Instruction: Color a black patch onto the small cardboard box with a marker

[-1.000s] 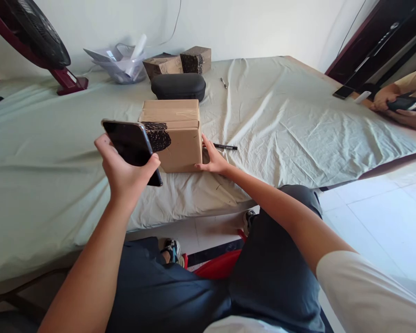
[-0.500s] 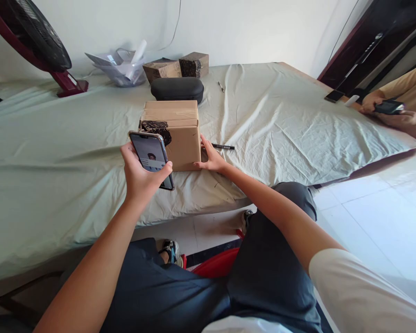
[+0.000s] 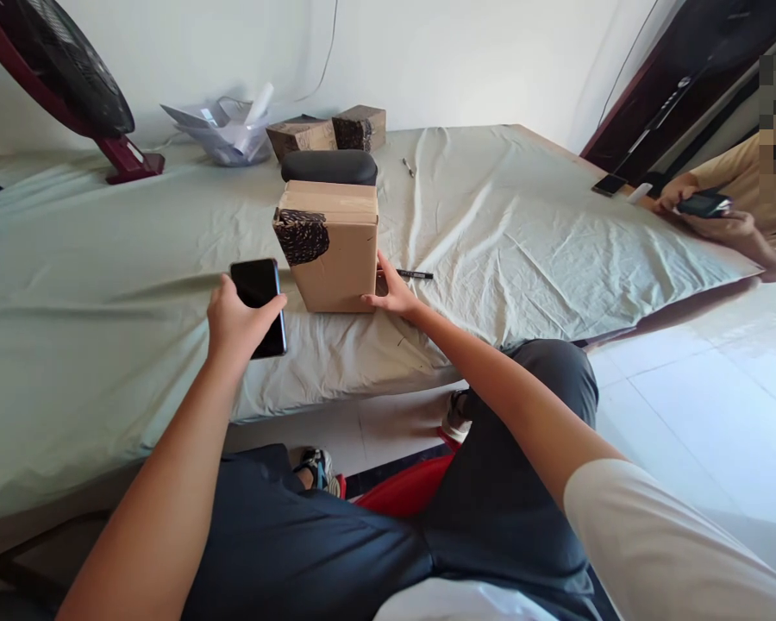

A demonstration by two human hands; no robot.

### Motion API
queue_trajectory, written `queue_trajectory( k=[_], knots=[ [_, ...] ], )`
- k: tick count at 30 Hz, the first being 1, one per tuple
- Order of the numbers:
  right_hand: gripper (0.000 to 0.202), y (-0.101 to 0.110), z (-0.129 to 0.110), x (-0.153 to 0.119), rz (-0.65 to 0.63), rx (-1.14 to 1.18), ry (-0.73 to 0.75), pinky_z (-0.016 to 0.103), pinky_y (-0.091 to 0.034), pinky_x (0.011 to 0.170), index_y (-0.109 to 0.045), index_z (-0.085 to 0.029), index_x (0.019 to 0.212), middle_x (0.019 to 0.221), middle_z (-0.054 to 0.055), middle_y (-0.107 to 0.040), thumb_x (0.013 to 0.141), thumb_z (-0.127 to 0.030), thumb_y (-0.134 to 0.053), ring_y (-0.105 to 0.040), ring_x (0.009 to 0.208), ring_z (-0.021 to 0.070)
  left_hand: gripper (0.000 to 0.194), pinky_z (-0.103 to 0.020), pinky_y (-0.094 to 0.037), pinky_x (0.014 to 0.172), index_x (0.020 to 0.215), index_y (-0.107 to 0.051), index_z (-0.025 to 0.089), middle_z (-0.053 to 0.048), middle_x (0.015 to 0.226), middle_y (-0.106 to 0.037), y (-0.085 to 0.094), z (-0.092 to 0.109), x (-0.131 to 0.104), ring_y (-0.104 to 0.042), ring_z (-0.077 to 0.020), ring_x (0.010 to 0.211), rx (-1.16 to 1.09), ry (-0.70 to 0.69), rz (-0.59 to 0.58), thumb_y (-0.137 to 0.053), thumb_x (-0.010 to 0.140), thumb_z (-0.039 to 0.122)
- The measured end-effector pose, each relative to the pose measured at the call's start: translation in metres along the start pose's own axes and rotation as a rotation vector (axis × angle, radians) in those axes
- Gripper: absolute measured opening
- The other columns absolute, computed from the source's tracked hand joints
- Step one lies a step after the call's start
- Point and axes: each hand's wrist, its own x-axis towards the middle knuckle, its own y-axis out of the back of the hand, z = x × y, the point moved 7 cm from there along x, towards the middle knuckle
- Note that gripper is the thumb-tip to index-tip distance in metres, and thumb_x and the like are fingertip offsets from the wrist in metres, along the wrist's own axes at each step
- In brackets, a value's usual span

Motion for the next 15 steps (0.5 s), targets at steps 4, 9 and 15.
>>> queue_trajectory(
  k=[4,9,15],
  knots=[
    [0.163,0.001,0.007,0.001,0.026,-0.001,-0.025,0.070,-0.039,0.139,-0.007,-0.016,0.192,0.182,0.029,-0.039,0.076,-0.103,-0.081,-0.048,0.160,0.0455,0.074,-0.084,-0.046,0.118,0.127,-0.069,0.016,-0.022,0.114,-0.075,-0.008,-0.032,0.013,-0.064,-0.0641,0.144,0.188,0.118,-0.046,-0.097,0.063,0.041],
    [0.168,0.003,0.003,0.001,0.041,0.025,-0.033,0.069,-0.040,0.139,-0.006,-0.014,0.192,0.181,0.028,-0.041,0.071,-0.108,-0.077,-0.050,0.160,0.0452,0.045,-0.083,-0.046,0.111,0.097,-0.068,0.018,-0.023,0.114,-0.075,-0.012,-0.054,0.022,-0.061,-0.0637,0.145,0.321,0.206,-0.079,-0.093,0.070,0.044],
    [0.157,0.009,-0.011,-0.006,0.058,0.118,-0.092,0.062,-0.047,0.136,-0.011,-0.016,0.192,0.172,0.023,-0.056,0.080,-0.111,-0.064,-0.060,0.152,0.0416,0.038,-0.098,-0.023,0.125,0.097,-0.074,0.022,-0.034,0.150,-0.070,-0.027,-0.040,0.024,-0.040,-0.0678,0.165,0.345,0.118,-0.116,-0.092,0.066,0.033]
  ],
)
